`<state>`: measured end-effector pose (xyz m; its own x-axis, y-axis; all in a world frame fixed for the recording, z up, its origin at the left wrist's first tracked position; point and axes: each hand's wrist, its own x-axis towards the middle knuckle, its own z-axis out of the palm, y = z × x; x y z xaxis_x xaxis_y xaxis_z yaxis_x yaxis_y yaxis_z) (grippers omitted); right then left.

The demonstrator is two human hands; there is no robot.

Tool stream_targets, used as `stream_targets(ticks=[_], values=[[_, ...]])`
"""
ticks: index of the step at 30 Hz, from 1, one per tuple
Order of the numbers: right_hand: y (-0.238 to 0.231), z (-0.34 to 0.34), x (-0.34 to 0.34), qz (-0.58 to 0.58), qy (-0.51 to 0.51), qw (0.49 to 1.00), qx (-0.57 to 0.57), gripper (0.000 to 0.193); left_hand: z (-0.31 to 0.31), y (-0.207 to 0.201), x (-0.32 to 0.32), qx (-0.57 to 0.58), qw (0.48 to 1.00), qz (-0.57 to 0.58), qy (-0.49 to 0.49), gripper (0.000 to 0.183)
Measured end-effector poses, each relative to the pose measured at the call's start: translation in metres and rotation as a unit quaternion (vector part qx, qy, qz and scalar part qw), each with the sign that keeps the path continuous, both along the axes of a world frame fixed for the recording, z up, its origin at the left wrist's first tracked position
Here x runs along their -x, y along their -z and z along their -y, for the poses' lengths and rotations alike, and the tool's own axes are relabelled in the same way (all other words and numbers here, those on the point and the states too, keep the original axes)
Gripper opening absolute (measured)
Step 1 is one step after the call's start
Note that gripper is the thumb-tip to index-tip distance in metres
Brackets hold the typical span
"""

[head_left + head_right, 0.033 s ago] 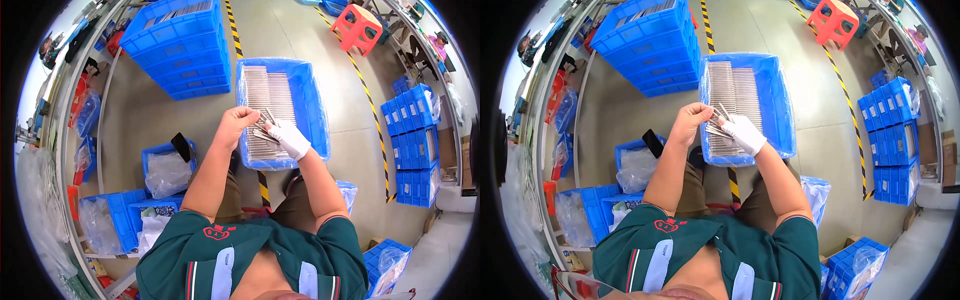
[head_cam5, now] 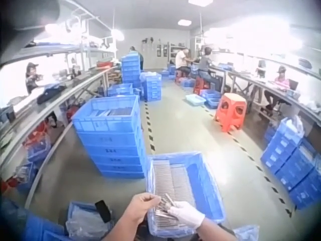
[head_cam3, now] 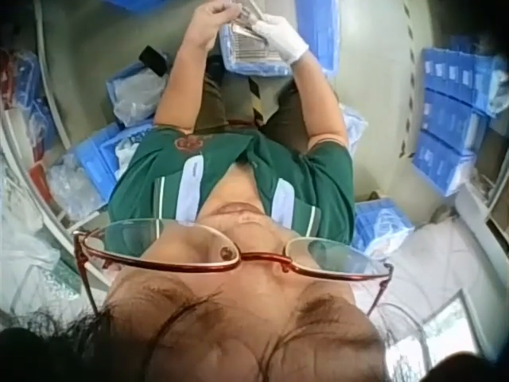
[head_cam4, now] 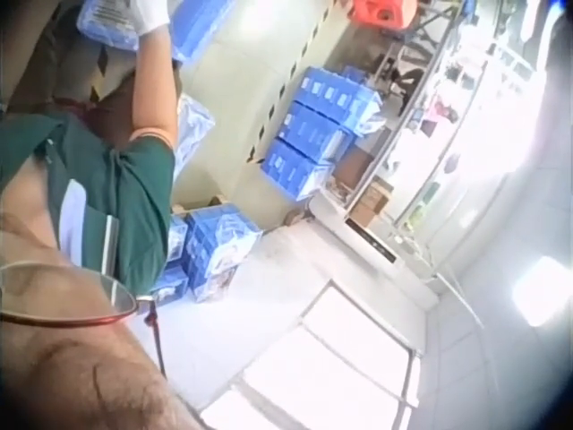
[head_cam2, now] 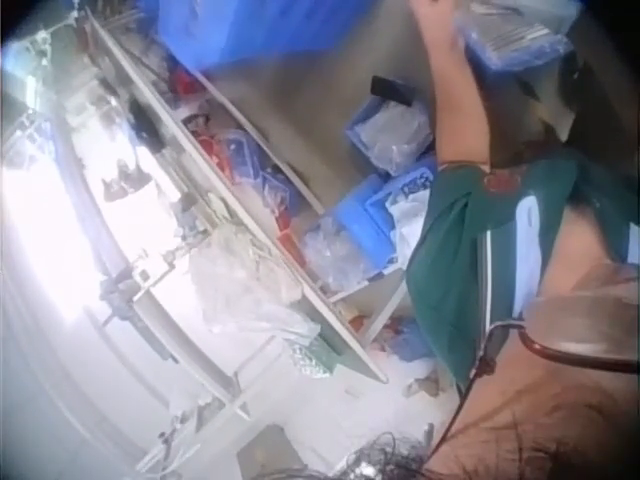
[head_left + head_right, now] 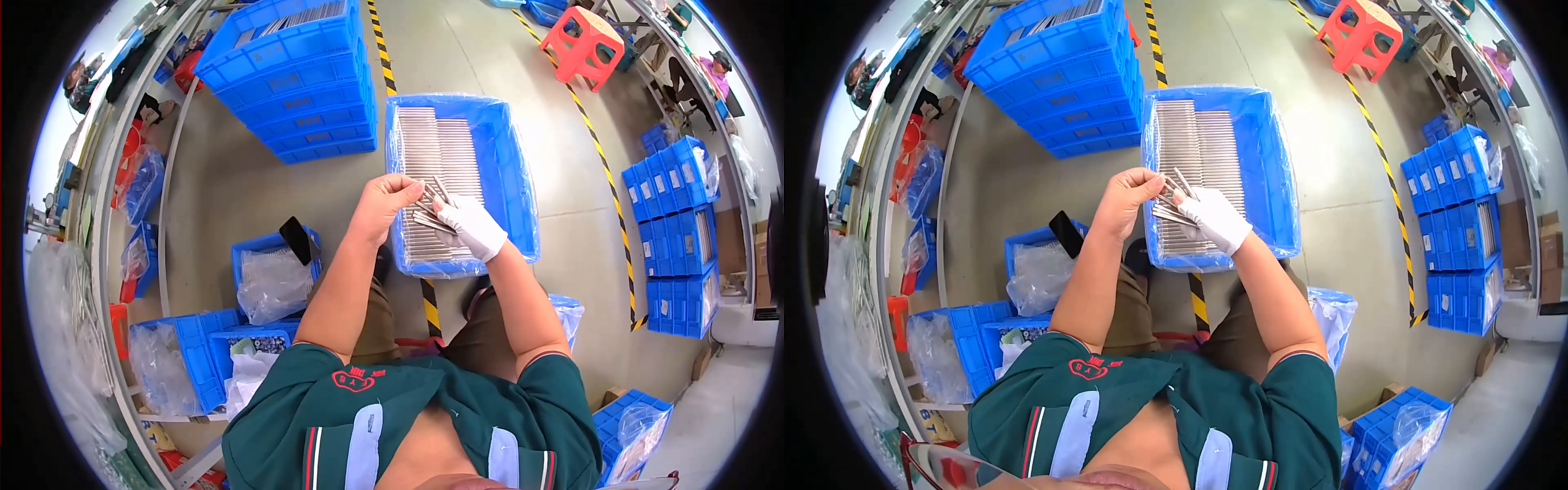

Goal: The person arranges small metal rods by hand, taking them from a blue crate and placing them into organized rows.

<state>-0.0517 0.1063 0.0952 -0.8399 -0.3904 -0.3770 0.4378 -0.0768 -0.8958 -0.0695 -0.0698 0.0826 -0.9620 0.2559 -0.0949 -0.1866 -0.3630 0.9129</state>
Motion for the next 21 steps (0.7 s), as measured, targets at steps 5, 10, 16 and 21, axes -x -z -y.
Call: stream_targets(ticks=[5,10,16,21], values=[[0.0017,0.0029,-0.0012,-0.023,0.001,0.999,-0.042,0.027,0.0030,0.0043,-0.0001,0.047,0.999,-0.024,0.013,0.012],[0.0069,0.0025,-0.0009,-0.046,-0.016,0.997,-0.052,0.029,0.0031,0.0019,-0.0012,0.034,0.999,-0.009,0.031,0.011],[-0.0007,0.0047,-0.0036,-0.019,-0.041,0.998,-0.053,0.030,0.0060,0.0066,0.0018,0.012,1.000,0.014,0.015,0.011],[0.0028,0.0014,-0.0030,-0.003,-0.058,0.998,-0.027,0.025,0.0066,-0.0019,0.0014,0.029,0.999,-0.008,0.031,0.012]])
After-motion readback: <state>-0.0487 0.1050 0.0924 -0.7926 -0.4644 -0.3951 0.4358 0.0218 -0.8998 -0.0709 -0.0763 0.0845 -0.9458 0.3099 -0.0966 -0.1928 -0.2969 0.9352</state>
